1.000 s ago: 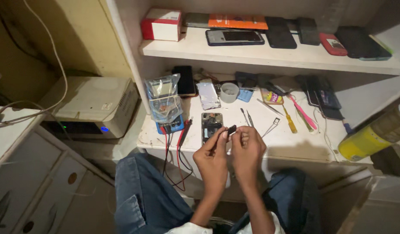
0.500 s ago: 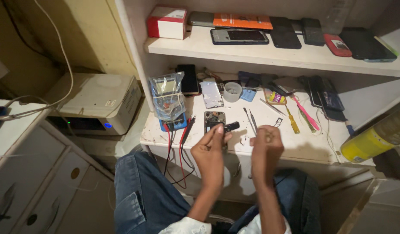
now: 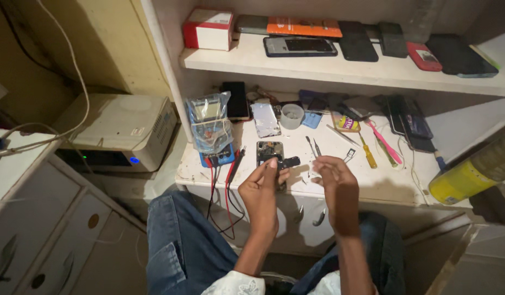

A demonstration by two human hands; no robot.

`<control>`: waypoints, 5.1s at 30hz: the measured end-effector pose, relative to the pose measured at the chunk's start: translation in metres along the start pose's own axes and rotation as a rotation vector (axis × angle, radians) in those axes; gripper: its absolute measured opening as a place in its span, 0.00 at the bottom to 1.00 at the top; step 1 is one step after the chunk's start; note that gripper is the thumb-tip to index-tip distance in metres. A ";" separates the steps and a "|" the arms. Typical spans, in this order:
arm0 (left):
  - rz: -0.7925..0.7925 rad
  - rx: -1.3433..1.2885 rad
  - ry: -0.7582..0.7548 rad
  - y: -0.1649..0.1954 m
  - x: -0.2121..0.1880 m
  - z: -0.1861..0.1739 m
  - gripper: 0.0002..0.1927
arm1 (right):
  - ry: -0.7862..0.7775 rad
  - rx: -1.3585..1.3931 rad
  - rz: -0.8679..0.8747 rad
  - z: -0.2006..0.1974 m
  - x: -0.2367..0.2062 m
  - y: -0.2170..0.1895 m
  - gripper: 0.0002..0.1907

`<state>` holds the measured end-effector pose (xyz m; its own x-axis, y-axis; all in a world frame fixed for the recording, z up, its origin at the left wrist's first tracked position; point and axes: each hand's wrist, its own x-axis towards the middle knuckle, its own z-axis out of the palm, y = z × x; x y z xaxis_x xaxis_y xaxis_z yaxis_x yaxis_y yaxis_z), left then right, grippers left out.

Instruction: The person sits at a repair bench working on a disassembled smartphone. They pick up the phone's internal frame, manipulate small components with tweezers and a screwdriver, and hold the board up to view it while probing and adjusting parts by hand.

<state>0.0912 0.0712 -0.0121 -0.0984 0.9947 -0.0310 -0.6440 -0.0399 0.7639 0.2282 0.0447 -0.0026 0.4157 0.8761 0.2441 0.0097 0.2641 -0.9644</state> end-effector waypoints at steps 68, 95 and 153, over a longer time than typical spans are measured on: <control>0.177 0.262 -0.200 -0.009 0.004 -0.015 0.13 | -0.136 0.008 0.145 0.012 -0.002 0.021 0.10; 0.167 0.252 -0.172 -0.010 0.005 -0.015 0.13 | -0.154 -0.051 0.005 0.019 -0.005 0.014 0.07; 0.151 0.214 -0.055 0.000 0.014 -0.019 0.15 | -0.222 -0.596 -0.471 0.031 -0.014 -0.024 0.06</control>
<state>0.0753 0.0834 -0.0251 -0.1359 0.9829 0.1242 -0.4495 -0.1729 0.8764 0.1941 0.0389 0.0202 0.0561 0.8023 0.5942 0.6509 0.4219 -0.6311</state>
